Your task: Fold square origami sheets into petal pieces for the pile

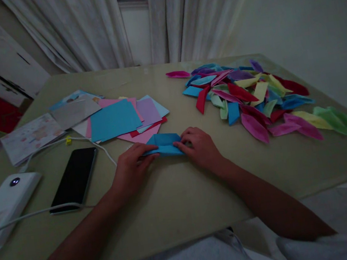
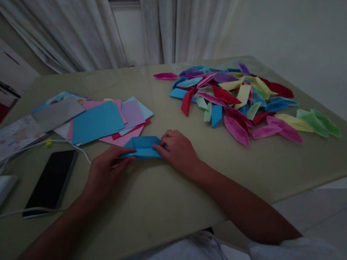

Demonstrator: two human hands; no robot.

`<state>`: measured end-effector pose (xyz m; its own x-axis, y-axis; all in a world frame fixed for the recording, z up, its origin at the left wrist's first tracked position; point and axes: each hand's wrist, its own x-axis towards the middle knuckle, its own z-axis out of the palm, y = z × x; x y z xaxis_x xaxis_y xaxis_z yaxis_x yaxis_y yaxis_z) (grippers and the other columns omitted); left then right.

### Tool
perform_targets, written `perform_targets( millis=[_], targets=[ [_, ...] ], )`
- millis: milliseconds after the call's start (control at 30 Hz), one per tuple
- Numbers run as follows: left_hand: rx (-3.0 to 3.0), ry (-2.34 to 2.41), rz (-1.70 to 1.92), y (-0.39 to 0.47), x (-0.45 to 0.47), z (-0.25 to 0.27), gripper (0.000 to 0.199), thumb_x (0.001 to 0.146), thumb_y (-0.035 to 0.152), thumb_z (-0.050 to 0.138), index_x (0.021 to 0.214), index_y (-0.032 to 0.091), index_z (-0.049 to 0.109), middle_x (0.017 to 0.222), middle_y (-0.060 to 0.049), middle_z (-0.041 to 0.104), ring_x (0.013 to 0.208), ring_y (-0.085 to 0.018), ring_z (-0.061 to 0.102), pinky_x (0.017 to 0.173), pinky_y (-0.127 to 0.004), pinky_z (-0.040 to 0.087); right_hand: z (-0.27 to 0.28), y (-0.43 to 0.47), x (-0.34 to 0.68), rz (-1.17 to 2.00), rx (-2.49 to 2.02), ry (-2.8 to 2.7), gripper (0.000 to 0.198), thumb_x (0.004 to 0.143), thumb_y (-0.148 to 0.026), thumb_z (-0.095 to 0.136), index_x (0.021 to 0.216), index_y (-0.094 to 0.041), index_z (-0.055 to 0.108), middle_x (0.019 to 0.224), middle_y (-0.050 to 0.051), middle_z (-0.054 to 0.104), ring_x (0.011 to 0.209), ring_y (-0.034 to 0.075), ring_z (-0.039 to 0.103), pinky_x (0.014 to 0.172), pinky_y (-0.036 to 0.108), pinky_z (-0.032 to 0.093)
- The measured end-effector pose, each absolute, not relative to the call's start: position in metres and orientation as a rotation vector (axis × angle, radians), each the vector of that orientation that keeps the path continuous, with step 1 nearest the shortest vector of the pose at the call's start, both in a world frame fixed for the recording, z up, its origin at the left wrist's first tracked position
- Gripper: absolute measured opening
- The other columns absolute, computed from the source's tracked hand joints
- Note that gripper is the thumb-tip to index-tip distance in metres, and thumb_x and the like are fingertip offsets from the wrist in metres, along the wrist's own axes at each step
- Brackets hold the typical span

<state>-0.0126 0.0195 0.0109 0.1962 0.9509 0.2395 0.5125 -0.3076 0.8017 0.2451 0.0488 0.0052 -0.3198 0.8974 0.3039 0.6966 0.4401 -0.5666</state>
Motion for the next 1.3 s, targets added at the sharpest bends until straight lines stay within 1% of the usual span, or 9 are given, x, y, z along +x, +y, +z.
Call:
perform_targets(
  millis=[133,200,333,467,533,733,933,1100,1300],
  targets=[
    [1.766,1.400,1.061,0.015,-0.010,0.015,0.026,0.092,0.045,0.078,0.106,0.023,0.083,0.098,-0.005,0.081,0.082,-0.024,0.074,0.075,-0.034,0.061,0.013,0.050,0.245,0.795,-1.307,-1.879,0.028,0.101,-0.049,0.073,0.095,-0.022,0.070,0.093,0.005,0.072,0.085,0.021,0.066,0.079,0.035,0.051],
    [1.732,1.415,1.091,0.015,-0.010,0.017,0.027,0.092,0.045,0.079,0.106,0.022,0.082,0.098,-0.005,0.081,0.082,-0.023,0.075,0.076,-0.033,0.062,0.016,0.050,0.245,0.944,-1.229,-1.792,0.029,0.099,-0.052,0.072,0.100,-0.023,0.070,0.102,0.005,0.072,0.094,0.021,0.069,0.083,0.034,0.054],
    [1.648,1.424,1.130,0.016,-0.010,0.022,0.023,0.090,0.041,0.080,0.103,0.021,0.081,0.095,-0.003,0.080,0.079,-0.022,0.074,0.076,-0.033,0.062,0.017,0.051,0.246,1.080,-1.141,-1.731,0.039,0.082,-0.049,0.090,0.107,-0.026,0.071,0.129,0.007,0.067,0.118,0.026,0.067,0.091,0.036,0.056],
    [1.622,1.355,1.176,0.018,-0.010,0.020,0.023,0.082,0.039,0.087,0.097,0.023,0.079,0.094,-0.002,0.079,0.086,-0.023,0.075,0.081,-0.034,0.061,0.015,0.052,0.247,1.254,-1.121,-1.669,0.037,0.082,-0.043,0.091,0.108,-0.024,0.072,0.110,0.003,0.071,0.089,0.019,0.070,0.078,0.032,0.056],
    [1.683,1.343,1.180,0.018,-0.011,0.018,0.022,0.081,0.038,0.089,0.095,0.023,0.080,0.094,-0.002,0.078,0.087,-0.024,0.074,0.081,-0.034,0.060,0.015,0.053,0.248,1.237,-1.112,-1.656,0.035,0.081,-0.042,0.092,0.104,-0.023,0.073,0.101,0.002,0.072,0.084,0.019,0.069,0.077,0.031,0.056],
    [1.972,1.333,1.178,0.018,-0.013,0.015,0.015,0.093,0.035,0.079,0.100,0.022,0.083,0.099,-0.005,0.080,0.091,-0.022,0.074,0.082,-0.031,0.057,0.015,0.056,0.251,1.013,-1.044,-1.730,0.026,0.087,-0.046,0.088,0.092,-0.022,0.080,0.111,0.008,0.075,0.104,0.024,0.072,0.087,0.035,0.058],
    [2.092,1.321,1.196,0.021,-0.017,0.013,0.013,0.093,0.027,0.078,0.104,0.021,0.084,0.102,-0.005,0.077,0.087,-0.019,0.073,0.071,-0.026,0.055,0.020,0.058,0.258,0.901,-0.938,-1.991,0.034,0.081,-0.039,0.094,0.109,-0.024,0.080,0.115,0.008,0.073,0.109,0.026,0.072,0.090,0.037,0.059],
    [2.206,1.386,1.137,0.021,-0.019,0.009,0.015,0.096,0.020,0.070,0.104,0.020,0.082,0.104,-0.007,0.075,0.092,-0.021,0.073,0.080,-0.030,0.057,0.020,0.056,0.258,0.695,-0.931,-2.175,0.019,0.092,-0.026,0.082,0.110,-0.022,0.078,0.113,0.009,0.071,0.102,0.025,0.072,0.091,0.038,0.057],
    [2.378,1.376,0.989,0.019,-0.020,0.000,0.024,0.102,0.020,0.058,0.108,0.019,0.081,0.109,-0.010,0.072,0.094,-0.024,0.072,0.081,-0.034,0.058,0.014,0.056,0.259,0.592,-0.911,-2.281,0.019,0.093,-0.024,0.079,0.112,-0.021,0.076,0.123,0.012,0.068,0.106,0.025,0.071,0.094,0.038,0.058]
  ],
)
